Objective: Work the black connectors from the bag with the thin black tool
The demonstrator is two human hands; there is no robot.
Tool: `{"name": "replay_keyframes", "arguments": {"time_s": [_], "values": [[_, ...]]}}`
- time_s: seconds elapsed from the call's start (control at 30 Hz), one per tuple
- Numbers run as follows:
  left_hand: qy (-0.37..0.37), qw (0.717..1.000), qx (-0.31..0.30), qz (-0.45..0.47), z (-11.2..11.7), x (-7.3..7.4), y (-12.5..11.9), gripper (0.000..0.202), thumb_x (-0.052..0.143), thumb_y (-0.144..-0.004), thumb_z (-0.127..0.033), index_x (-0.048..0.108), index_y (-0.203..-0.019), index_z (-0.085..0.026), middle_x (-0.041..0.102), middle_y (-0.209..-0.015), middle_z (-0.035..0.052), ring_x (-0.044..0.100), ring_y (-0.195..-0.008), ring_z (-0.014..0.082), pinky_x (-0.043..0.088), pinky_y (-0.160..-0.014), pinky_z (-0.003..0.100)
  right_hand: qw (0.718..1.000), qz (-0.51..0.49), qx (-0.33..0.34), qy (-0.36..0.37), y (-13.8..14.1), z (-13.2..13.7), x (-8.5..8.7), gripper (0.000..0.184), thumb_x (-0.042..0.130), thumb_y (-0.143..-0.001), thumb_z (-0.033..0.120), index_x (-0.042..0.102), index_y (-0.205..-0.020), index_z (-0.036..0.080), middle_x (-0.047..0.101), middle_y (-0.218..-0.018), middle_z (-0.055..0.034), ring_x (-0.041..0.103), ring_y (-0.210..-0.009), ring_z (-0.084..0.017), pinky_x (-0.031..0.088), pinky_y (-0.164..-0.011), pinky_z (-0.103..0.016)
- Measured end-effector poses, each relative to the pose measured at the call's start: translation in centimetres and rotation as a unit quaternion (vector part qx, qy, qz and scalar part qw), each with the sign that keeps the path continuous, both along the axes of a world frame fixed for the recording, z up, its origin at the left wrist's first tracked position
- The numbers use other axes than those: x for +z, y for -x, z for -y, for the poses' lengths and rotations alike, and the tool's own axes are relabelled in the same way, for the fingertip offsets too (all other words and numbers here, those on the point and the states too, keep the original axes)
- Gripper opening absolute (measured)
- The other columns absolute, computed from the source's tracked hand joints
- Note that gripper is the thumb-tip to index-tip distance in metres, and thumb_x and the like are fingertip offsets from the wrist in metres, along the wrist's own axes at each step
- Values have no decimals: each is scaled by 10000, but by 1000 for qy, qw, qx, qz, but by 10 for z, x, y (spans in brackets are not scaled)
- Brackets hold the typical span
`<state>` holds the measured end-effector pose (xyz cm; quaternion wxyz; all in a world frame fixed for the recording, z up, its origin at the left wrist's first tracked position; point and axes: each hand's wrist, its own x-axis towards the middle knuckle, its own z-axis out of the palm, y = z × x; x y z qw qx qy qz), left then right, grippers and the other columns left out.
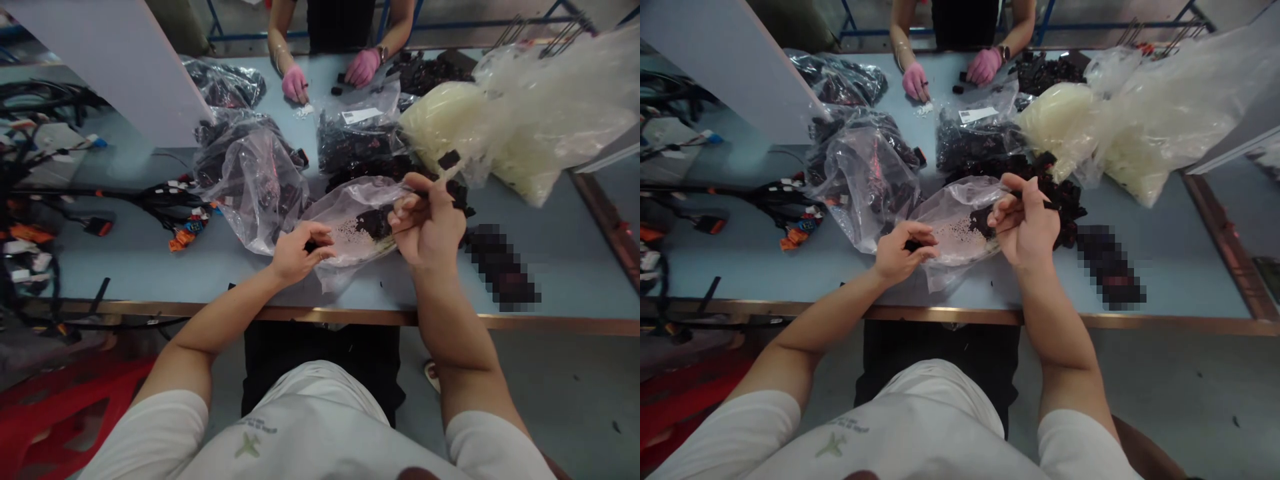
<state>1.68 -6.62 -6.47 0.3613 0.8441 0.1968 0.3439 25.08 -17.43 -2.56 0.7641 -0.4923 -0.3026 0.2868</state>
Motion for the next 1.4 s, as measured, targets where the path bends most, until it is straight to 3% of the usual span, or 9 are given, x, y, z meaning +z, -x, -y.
{"name": "replay_keyframes", "arguments": {"time_s": [0.33, 0.43, 0.6, 0.73, 0.93, 1.07, 1.17, 1.27, 1.4], "values": [[176, 975, -120, 65, -9, 12, 1, 244, 641, -916, -174, 619, -1155, -220, 742, -1062, 52, 709, -844, 148, 610, -756, 298, 952, 270, 137, -36, 15, 13, 9, 597, 510, -1052, 674, 745, -685, 267, 627, -635, -36, 607, -585, -185, 503, -582, -373], [211, 968, -119, 62, -9, 11, 0, 252, 558, -884, -93, 576, -1103, -216, 720, -1093, 61, 722, -922, 159, 626, -778, 313, 898, 401, 182, 20, 14, 9, 5, 462, 554, -1074, 499, 751, -738, 252, 732, -807, -56, 671, -730, -188, 535, -705, -352], [238, 962, -118, 67, -5, 7, -4, 185, 608, -991, -175, 527, -1154, -214, 740, -1157, 89, 763, -1051, 188, 655, -796, 313, 766, 578, 175, 221, 17, -6, -19, 296, 557, -1008, 213, 782, -1200, 227, 813, -993, -102, 701, -847, -245, 522, -798, -360], [268, 952, -131, 64, -4, 4, -4, 207, 669, -1024, -268, 510, -1142, -209, 777, -1185, 118, 806, -905, 177, 659, -718, 299, 651, 663, 173, 327, 23, -13, -22, 290, 571, -965, 143, 825, -1096, 196, 811, -1167, -180, 728, -967, -305, 525, -869, -404], [314, 940, -128, 46, -2, 6, -5, 363, 800, -960, -467, 609, -1101, -193, 785, -1063, 73, 839, -972, 229, 696, -863, 350, 577, 686, 203, 394, 32, -16, -5, 317, 514, -1008, 157, 802, -1141, 155, 800, -1223, -196, 749, -1070, -325, 530, -956, -407], [337, 935, -103, 35, -1, 4, -6, 523, 867, -873, -548, 612, -1191, -219, 765, -920, 8, 816, -785, 199, 681, -716, 319, 618, 646, 187, 407, 29, -15, -5, 362, 499, -991, 147, 771, -1226, 104, 796, -1262, -220, 745, -1139, -349, 541, -975, -403], [277, 958, -73, 9, -5, 2, -5, 551, 885, -839, -584, 656, -1181, -217, 770, -888, 1, 727, -644, 141, 611, -611, 269, 717, 573, 174, 357, 21, -13, -17, 377, 537, -930, 105, 771, -1224, 128, 833, -1163, -171, 765, -1074, -313, 563, -947, -385], [146, 988, -44, -4, -9, 4, -4, 475, 833, -888, -602, 759, -1167, -225, 790, -1004, 42, 741, -815, 167, 609, -726, 286, 828, 478, 144, 254, 17, -11, -27, 273, 592, -933, 171, 803, -1105, 186, 847, -1055, -99, 769, -981, -263, 582, -921, -376], [32, 999, -21, -28, -11, 7, -2, 373, 756, -979, -520, 796, -1249, -265, 745, -1022, 43, 691, -807, 147, 583, -719, 269, 909, 369, 116, 155, 21, -6, -27, 168, 674, -944, 311, 813, -987, 226, 823, -936, -44, 748, -880, -223, 598, -866, -370]]}}
